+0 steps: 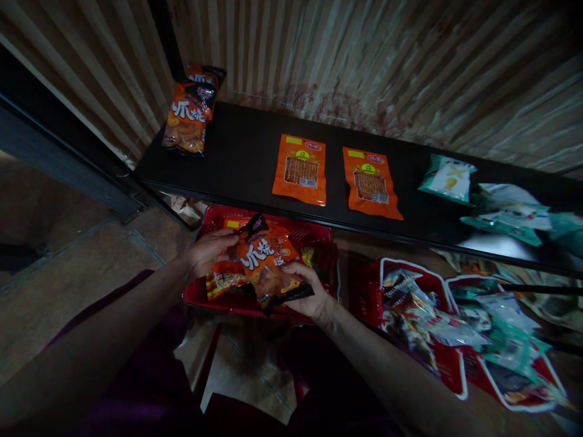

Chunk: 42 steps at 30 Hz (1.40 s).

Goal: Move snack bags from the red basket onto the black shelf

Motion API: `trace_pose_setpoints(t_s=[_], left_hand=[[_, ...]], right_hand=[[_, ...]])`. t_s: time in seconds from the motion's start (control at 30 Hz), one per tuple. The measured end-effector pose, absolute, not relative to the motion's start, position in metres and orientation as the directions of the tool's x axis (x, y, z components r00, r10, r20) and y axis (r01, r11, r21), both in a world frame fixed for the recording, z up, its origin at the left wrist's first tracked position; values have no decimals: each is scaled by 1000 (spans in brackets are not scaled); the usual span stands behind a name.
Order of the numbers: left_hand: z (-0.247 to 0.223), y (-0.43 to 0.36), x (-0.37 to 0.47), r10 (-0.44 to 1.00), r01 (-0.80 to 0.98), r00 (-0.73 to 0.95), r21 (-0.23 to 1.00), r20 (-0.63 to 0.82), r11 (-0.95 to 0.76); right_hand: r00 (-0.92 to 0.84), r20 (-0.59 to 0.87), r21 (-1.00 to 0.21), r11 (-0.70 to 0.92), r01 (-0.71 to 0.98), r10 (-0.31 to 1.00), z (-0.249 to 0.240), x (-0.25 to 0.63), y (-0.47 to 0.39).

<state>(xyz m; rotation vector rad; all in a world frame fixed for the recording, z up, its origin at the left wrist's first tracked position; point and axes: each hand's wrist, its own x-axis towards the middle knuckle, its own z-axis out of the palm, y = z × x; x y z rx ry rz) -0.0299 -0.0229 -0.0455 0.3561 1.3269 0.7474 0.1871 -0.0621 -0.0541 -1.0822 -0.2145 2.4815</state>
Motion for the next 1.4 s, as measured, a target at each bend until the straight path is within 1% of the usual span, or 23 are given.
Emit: trace_pose_setpoints(t_s=[0.1, 0.17, 0.27, 0.33, 0.4, 0.5, 0.57, 0.67, 0.77, 0.9, 1.1, 1.2, 1.27, 1.4], left_hand=[[-41, -23, -26, 670, -344, 69, 613, -739, 712], [-40, -23, -24, 690, -356, 39, 635, -723, 686], [-43, -23, -25, 728, -318, -12, 692, -686, 648], [-45, -23, -26, 764, -264, -58, 748, -642, 609], [-48, -23, -27, 800, -204, -97, 799, -592, 566], [-50, -23, -27, 844, -117, -140, 855, -518, 505], [-50, -23, -26, 862, -74, -173, 879, -477, 472], [-48, -23, -24, 871, -54, -194, 892, -451, 449], [-47, -23, -23, 883, -63, -178, 901, -434, 430], [-48, -24, -25, 902, -95, -181, 920, -392, 381], [-45, -32, -29, 910, -244, -92, 895, -405, 374], [-39, -35, -31, 913, -288, -94, 889, -396, 356], [-35, -36, -33, 927, -280, -127, 909, -354, 309], [-29, -35, -40, 968, -208, -152, 964, -201, 167]], right_hand=[[-651, -625, -252, -901, -353, 430, -55, 188, -63], [-663, -617, -241, -904, -352, 423, -57, 187, -64], [-648, -647, -261, -916, -306, 401, -62, 182, -66], [-611, -667, -320, -905, -282, 426, -64, 178, -68], [-554, -664, -421, -863, -279, 502, -65, 174, -71], [-533, -593, -559, -785, -268, 604, -61, 169, -74], [-557, -552, -604, -759, -245, 620, -58, 166, -76], [-549, -559, -630, -749, -205, 621, -60, 163, -78], [-524, -548, -645, -728, -231, 652, -68, 163, -79], [-539, -503, -666, -701, -257, 675, -75, 165, -79], [-549, -442, -711, -650, -268, 709, -68, 161, -81], [-556, -426, -728, -635, -257, 714, -61, 157, -80], [-555, -416, -741, -622, -252, 720, -58, 155, -78], [-553, -358, -772, -572, -277, 752, -51, 144, -73]])
